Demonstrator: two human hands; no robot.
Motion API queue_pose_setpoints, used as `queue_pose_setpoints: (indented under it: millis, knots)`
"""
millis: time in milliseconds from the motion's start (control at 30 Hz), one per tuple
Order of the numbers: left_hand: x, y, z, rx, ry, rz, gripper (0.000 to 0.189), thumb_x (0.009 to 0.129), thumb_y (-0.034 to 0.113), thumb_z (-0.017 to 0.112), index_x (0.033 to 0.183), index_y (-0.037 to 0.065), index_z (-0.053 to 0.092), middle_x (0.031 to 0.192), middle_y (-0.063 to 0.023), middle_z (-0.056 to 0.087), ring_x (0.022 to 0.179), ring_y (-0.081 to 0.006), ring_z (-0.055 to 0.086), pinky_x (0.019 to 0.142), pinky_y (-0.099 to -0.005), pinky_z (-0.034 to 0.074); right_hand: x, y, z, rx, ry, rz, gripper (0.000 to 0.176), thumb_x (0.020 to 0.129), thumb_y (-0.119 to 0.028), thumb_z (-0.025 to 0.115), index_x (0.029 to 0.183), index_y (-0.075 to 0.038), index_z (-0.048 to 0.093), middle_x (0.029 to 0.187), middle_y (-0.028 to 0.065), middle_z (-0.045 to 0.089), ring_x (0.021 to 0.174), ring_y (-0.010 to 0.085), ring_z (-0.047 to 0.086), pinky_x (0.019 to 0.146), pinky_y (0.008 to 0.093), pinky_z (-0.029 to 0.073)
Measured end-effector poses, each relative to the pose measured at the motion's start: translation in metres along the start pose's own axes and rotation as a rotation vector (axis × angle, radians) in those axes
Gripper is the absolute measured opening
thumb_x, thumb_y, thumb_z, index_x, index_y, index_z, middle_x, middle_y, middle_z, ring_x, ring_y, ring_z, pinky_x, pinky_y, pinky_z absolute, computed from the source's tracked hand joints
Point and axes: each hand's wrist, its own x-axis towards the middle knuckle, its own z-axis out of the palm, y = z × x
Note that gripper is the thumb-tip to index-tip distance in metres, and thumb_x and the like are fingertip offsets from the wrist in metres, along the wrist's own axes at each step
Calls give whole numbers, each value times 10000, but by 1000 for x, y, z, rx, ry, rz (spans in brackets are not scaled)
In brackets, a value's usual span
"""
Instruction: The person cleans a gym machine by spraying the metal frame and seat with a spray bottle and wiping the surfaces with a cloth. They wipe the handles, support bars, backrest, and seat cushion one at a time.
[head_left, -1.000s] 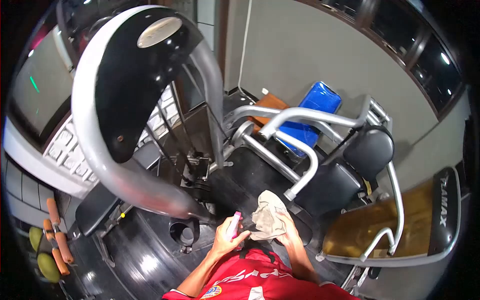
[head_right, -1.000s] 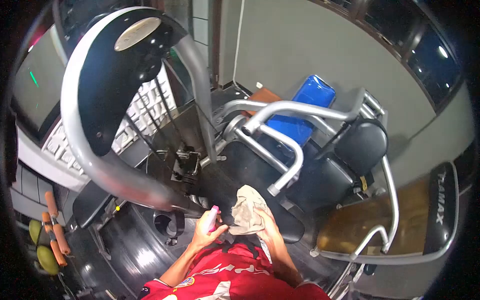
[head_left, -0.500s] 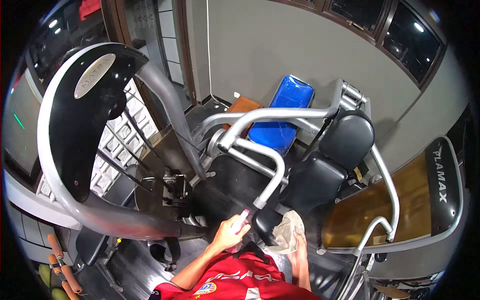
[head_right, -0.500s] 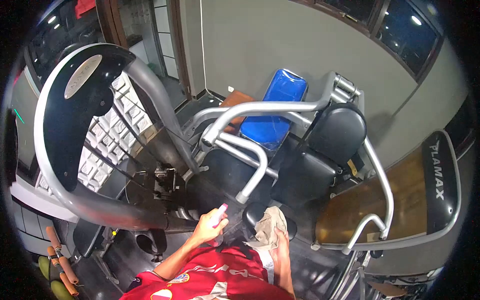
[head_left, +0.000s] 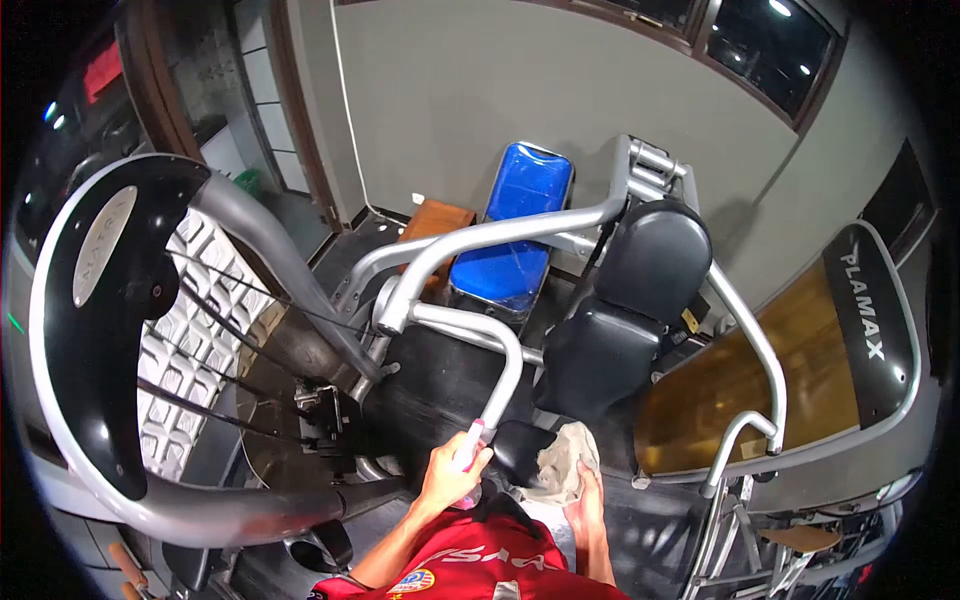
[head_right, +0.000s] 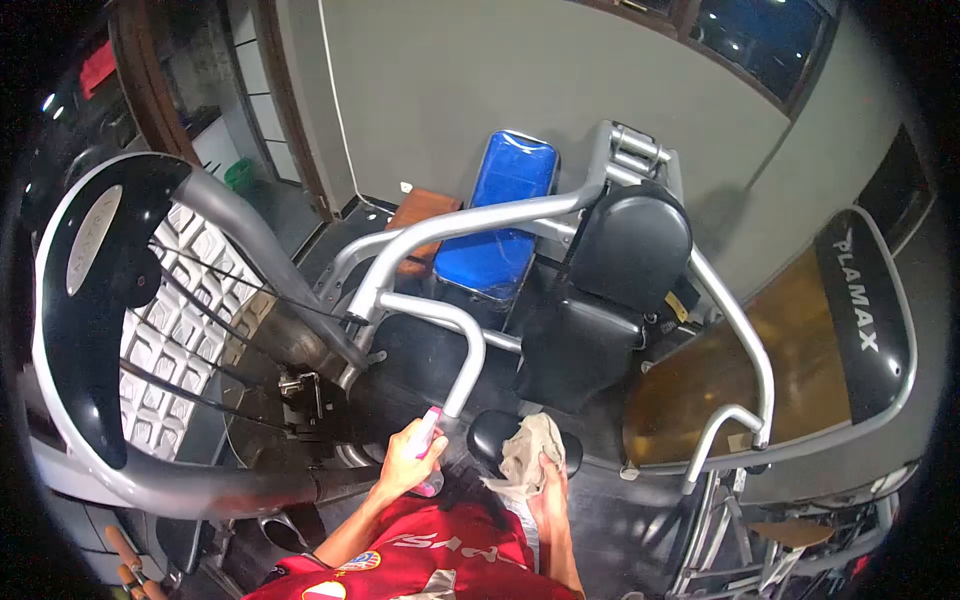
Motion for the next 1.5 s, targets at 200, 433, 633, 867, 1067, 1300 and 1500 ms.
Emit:
queue_pose_setpoints:
  millis: [200,433,633,867,1067,1300,1500]
  knots:
    - [24,11,-10,-24,-77,100,148,840,148,666,889,32,590,600,-23,592,508,-88,594,487,-255,472,26,4,65,-104,-76,-355,474,895,-18,482,1354,-58,368,1304,99,481,1183,215,487,1011,350,386]
    - [39,13,-39,-117,-127,193,154,842,105,657,932,7,580,676,-34,615,532,-91,602,499,-240,478,91,11,147,-1365,-106,-1118,546,710,113,520,1207,-106,573,1305,147,461,1187,327,469,986,369,412]
    - [54,0,-67,-124,-109,195,177,856,97,629,964,-16,546,703,-48,601,528,-113,606,497,-251,487,65,33,146,-1723,-79,-970,516,744,72,525,1188,-184,592,1365,108,433,1142,344,505,871,408,508]
    - [73,13,-91,-226,43,236,150,854,74,627,949,-19,559,700,-59,597,514,-109,597,478,-237,467,8,51,110,-1549,-245,-715,530,662,140,479,1094,-126,631,1165,146,565,1030,335,571,859,381,493]
    - [78,8,-108,-210,-17,262,204,860,56,615,1022,-41,537,780,-76,580,564,-121,588,483,-256,493,24,1,158,-1213,-73,-908,512,652,142,470,1099,-67,607,1126,158,570,1053,353,555,891,397,461]
    - [72,-6,-107,-237,-98,219,268,867,68,611,1088,-51,517,854,-91,568,614,-136,582,498,-270,520,88,20,182,-2106,-89,-1191,423,733,-58,583,1151,-120,600,1300,102,497,1297,344,352,1102,455,234]
    - [69,-7,-101,-284,-133,179,258,869,112,624,1048,-44,522,842,-92,569,595,-131,585,508,-264,514,61,54,150,-2292,-493,-1077,261,740,-173,558,983,-111,632,1027,107,631,1205,280,466,1054,507,288]
